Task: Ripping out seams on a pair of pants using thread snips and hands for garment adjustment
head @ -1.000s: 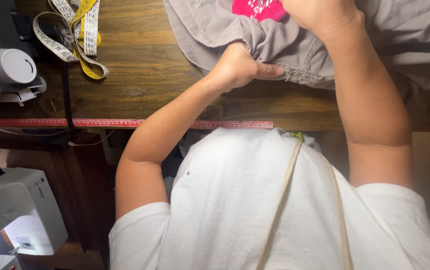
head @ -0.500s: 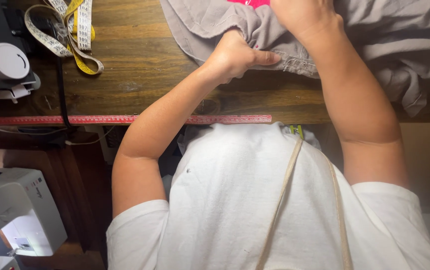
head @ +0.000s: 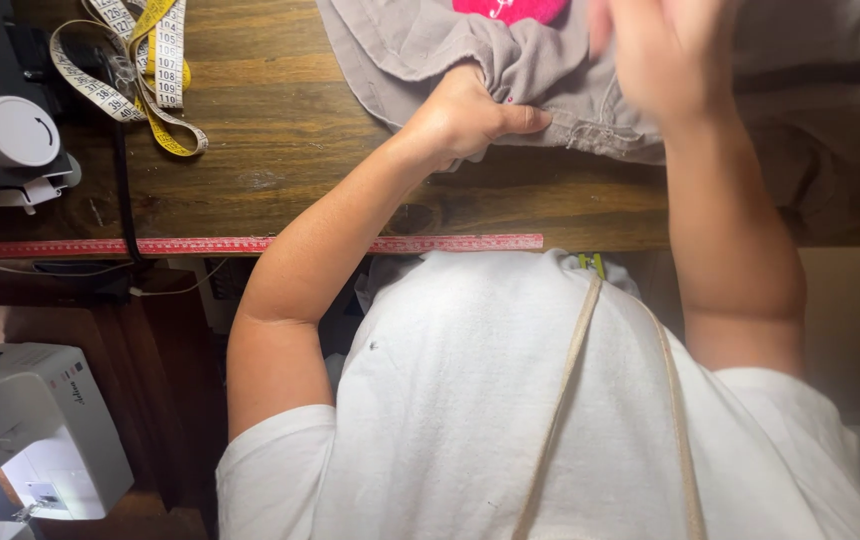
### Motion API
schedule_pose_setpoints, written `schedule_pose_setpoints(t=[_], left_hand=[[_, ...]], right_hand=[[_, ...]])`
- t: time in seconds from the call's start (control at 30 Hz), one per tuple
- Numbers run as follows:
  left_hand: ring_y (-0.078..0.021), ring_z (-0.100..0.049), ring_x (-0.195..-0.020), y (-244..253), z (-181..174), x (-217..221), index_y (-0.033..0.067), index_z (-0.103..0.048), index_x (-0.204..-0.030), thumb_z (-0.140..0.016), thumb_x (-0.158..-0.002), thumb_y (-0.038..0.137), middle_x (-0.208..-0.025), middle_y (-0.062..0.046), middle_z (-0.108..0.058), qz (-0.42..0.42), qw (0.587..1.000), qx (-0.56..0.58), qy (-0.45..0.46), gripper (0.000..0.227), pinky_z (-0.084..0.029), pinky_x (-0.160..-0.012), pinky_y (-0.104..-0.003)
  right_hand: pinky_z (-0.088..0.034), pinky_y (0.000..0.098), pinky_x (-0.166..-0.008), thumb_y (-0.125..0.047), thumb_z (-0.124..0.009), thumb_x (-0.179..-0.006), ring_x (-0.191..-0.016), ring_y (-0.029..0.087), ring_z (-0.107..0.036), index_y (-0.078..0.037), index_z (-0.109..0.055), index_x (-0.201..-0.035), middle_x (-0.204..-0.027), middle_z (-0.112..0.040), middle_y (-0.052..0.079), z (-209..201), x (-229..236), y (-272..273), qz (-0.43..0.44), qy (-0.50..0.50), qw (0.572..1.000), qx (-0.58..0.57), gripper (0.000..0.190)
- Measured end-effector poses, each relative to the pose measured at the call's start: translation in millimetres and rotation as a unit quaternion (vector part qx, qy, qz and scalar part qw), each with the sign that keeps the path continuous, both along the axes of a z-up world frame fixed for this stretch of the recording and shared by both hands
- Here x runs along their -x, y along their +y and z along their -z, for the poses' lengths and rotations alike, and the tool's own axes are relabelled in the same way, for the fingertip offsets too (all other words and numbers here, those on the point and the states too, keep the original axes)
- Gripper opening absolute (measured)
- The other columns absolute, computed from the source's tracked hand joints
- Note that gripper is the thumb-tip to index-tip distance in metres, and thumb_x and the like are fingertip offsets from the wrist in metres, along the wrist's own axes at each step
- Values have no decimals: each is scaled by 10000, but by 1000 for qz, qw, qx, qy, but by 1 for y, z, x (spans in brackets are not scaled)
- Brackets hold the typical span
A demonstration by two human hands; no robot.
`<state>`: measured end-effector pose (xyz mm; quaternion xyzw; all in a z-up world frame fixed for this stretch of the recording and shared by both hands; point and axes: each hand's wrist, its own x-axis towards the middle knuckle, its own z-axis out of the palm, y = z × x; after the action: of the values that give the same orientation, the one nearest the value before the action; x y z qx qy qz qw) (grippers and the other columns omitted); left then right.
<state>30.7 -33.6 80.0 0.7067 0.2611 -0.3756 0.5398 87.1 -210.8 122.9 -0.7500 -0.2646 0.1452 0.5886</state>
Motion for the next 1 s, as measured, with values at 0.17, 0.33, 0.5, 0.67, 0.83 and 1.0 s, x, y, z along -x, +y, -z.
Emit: schedule_pose_setpoints(t=[0.17, 0.33, 0.5, 0.67, 0.83, 1.0], left_hand=[[-92, -277, -438, -2, 23, 1, 147, -603, -853, -871, -771, 313, -618, 7, -439, -43, 997, 50, -34, 326, -216, -355, -297], [-76, -324, -435, -3, 12, 0, 143, -670, -1026, -851, -737, 353, -693, 12, -569, -16, 999, 27, -39, 400, -260, -351, -277], [-79, -373, -489, -5, 25, 3, 137, -694, -966, -877, -728, 334, -706, 29, -570, -35, 997, 47, -51, 359, -291, -370, -265], [-104, -324, -417, -3, 9, 2, 164, -565, -858, -858, -759, 418, -571, 3, -406, 1, 1000, 2, -18, 400, -243, -350, -300], [-116, -344, -404, -3, 6, 4, 172, -467, -765, -864, -729, 498, -547, -13, -393, 18, 999, -30, -1, 516, -222, -331, -306], [-84, -317, -410, -4, 19, 7, 157, -578, -789, -889, -734, 378, -575, 19, -460, -29, 998, 29, -37, 386, -221, -341, -277]], right_hand=[[-561, 277, -592, -53, -494, -1148, -722, 231, -620, 82, -448, -1081, -920, -599, 229, 39, 64, -23, 16, 95, 993, -61, 158], [-607, 309, -609, 10, -519, -1135, -715, 239, -685, 84, -488, -1060, -923, -653, 220, 71, 73, -29, 118, -89, 989, 13, 110], [-552, 285, -590, -7, -516, -1135, -672, 213, -664, 55, -474, -1055, -935, -670, 215, 77, 70, -28, 125, -74, 989, 2, 110], [-532, 275, -577, -23, -507, -1136, -652, 203, -636, 51, -453, -1059, -933, -669, 227, 80, 69, -27, 133, -60, 989, -25, 119], [-533, 298, -607, -5, -534, -1124, -624, 196, -643, 53, -539, -1051, -924, -679, 196, 84, 70, -26, 118, -158, 980, 16, 94], [-551, 342, -696, 7, -595, -1096, -816, 272, -678, 68, -575, -1047, -952, -690, 196, 90, 64, -31, 92, -157, 983, 32, 81]])
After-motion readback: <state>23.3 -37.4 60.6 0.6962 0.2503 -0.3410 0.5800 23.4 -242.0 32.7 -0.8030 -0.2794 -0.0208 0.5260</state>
